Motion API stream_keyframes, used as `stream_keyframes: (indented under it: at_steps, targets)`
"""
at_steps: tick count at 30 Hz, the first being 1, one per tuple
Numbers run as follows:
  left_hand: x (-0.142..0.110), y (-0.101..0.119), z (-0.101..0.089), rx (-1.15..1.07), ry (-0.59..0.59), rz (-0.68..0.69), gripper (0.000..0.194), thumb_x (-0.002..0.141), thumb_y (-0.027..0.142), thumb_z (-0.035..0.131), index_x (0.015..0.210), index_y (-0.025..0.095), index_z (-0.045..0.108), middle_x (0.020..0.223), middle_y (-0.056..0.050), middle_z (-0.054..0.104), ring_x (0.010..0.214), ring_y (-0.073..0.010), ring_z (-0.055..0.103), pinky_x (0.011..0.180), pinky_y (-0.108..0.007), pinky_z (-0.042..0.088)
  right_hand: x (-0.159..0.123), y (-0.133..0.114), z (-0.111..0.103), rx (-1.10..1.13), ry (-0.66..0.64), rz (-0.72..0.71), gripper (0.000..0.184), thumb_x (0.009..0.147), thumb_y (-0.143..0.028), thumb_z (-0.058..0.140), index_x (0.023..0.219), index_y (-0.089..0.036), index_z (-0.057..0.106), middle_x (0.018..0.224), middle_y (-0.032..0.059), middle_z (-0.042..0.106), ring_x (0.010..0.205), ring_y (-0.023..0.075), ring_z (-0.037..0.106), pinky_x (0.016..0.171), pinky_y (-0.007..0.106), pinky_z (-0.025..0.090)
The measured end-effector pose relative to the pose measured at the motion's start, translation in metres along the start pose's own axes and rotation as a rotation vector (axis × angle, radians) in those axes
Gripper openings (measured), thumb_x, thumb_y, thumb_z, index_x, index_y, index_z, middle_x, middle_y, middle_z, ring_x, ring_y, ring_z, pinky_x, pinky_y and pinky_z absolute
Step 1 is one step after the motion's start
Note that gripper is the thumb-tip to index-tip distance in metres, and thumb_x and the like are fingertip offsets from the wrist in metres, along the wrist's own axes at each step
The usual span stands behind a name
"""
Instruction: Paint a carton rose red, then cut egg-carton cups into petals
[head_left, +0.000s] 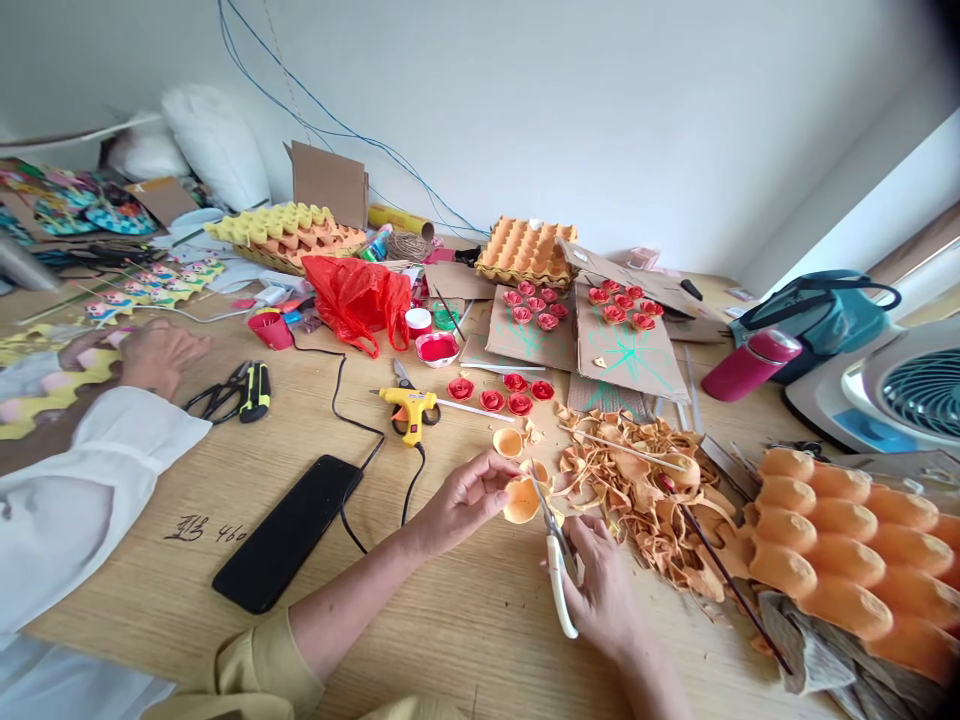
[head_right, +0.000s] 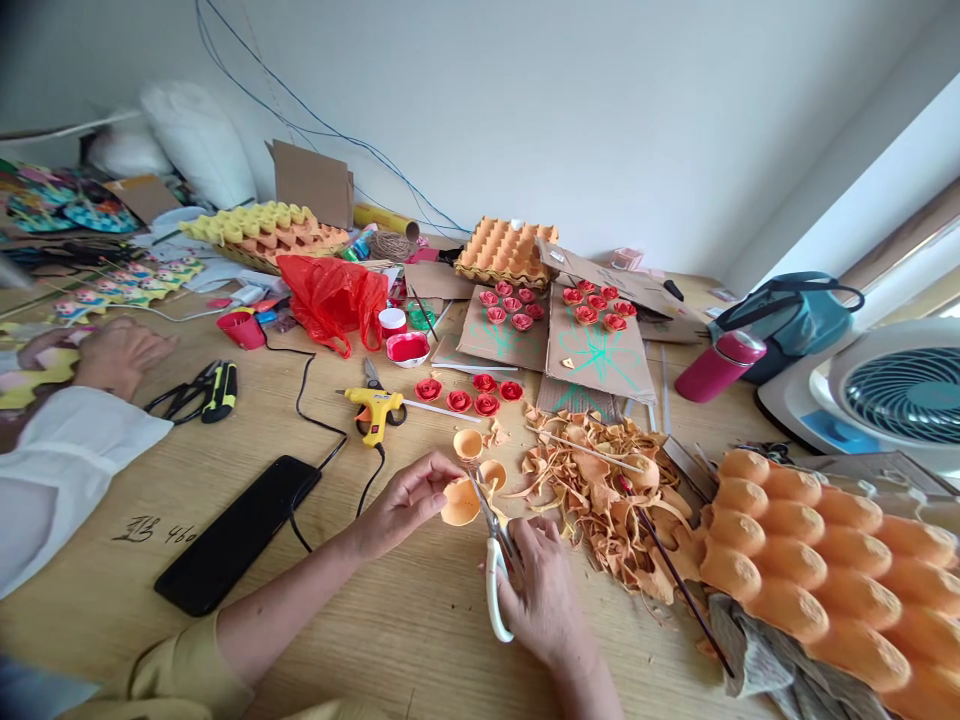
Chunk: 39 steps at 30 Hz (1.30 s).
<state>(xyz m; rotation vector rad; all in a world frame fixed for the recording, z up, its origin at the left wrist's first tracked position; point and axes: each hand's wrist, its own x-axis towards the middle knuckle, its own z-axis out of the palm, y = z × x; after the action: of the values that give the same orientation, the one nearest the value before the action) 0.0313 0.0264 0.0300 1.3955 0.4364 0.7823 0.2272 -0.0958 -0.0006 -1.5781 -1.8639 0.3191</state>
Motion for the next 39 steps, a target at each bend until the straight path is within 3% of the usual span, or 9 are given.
stream_keyframes:
  at_steps: [6, 15, 19, 25, 31, 36, 39]
  targets:
    - [0.0, -0.001, -0.002, -0.008, -0.066, 0.069, 0.024, 0.092, 0.035, 0.065, 0.109, 0.017, 0.064, 0.104, -0.007, 0.064, 0.1, -0.0183, 0.063, 0.093, -0.031, 0.049, -0.001, -0.002, 0.0, 0.015, -0.036, 0.008, 0.019, 0.097, -0.037, 0.049, 0.083, -0.024, 0.043, 0.078, 0.0013, 0.058, 0.076, 0.0213, 0.054, 0.073, 0.037, 0.044]
    - [-0.006, -0.003, 0.011, 0.161, 0.078, 0.106, 0.03, 0.093, 0.037, 0.064, 0.116, 0.018, 0.059, 0.109, -0.009, 0.063, 0.104, -0.0203, 0.063, 0.094, -0.031, 0.051, -0.001, -0.005, 0.01, 0.088, -0.024, 0.148, 0.021, 0.095, -0.035, 0.051, 0.079, -0.023, 0.043, 0.074, 0.0001, 0.055, 0.072, 0.0189, 0.049, 0.069, 0.033, 0.042]
    - [-0.003, -0.002, 0.007, 0.042, 0.025, 0.057, 0.031, 0.092, 0.039, 0.064, 0.114, 0.018, 0.059, 0.11, -0.009, 0.064, 0.106, -0.0207, 0.062, 0.091, -0.03, 0.05, 0.0, -0.005, 0.008, 0.105, -0.023, 0.151, 0.022, 0.094, -0.034, 0.052, 0.078, -0.023, 0.043, 0.074, 0.0, 0.055, 0.071, 0.0187, 0.048, 0.071, 0.033, 0.041]
    - [0.001, -0.001, -0.002, -0.026, -0.033, -0.035, 0.032, 0.092, 0.044, 0.064, 0.109, 0.017, 0.06, 0.098, -0.004, 0.062, 0.091, -0.0149, 0.059, 0.081, -0.025, 0.047, 0.0, -0.006, 0.006, 0.164, -0.077, 0.192, 0.021, 0.095, -0.034, 0.051, 0.079, -0.022, 0.044, 0.079, 0.0018, 0.057, 0.078, 0.0202, 0.049, 0.074, 0.034, 0.042]
    - [-0.002, -0.004, 0.003, -0.006, -0.075, 0.054, 0.03, 0.091, 0.037, 0.067, 0.112, 0.017, 0.06, 0.107, -0.007, 0.061, 0.102, -0.0183, 0.06, 0.094, -0.031, 0.047, -0.003, -0.001, 0.009, 0.159, -0.067, 0.171, 0.024, 0.095, -0.035, 0.052, 0.077, -0.023, 0.041, 0.076, 0.0009, 0.053, 0.076, 0.0201, 0.047, 0.071, 0.034, 0.04]
    - [-0.002, -0.003, -0.001, 0.049, -0.048, 0.037, 0.029, 0.093, 0.038, 0.063, 0.113, 0.017, 0.061, 0.106, -0.007, 0.061, 0.103, -0.019, 0.06, 0.094, -0.031, 0.048, -0.004, 0.0, 0.006, 0.138, -0.052, 0.123, 0.028, 0.095, -0.034, 0.052, 0.074, -0.024, 0.036, 0.071, -0.001, 0.048, 0.073, 0.0189, 0.043, 0.068, 0.032, 0.037]
    - [0.0, -0.002, -0.003, 0.049, -0.032, 0.021, 0.03, 0.094, 0.042, 0.061, 0.112, 0.017, 0.062, 0.105, -0.006, 0.061, 0.097, -0.0178, 0.06, 0.086, -0.029, 0.051, -0.004, -0.002, 0.005, 0.15, -0.049, 0.105, 0.029, 0.098, -0.033, 0.049, 0.074, -0.024, 0.036, 0.07, -0.0013, 0.047, 0.071, 0.0183, 0.042, 0.065, 0.031, 0.036]
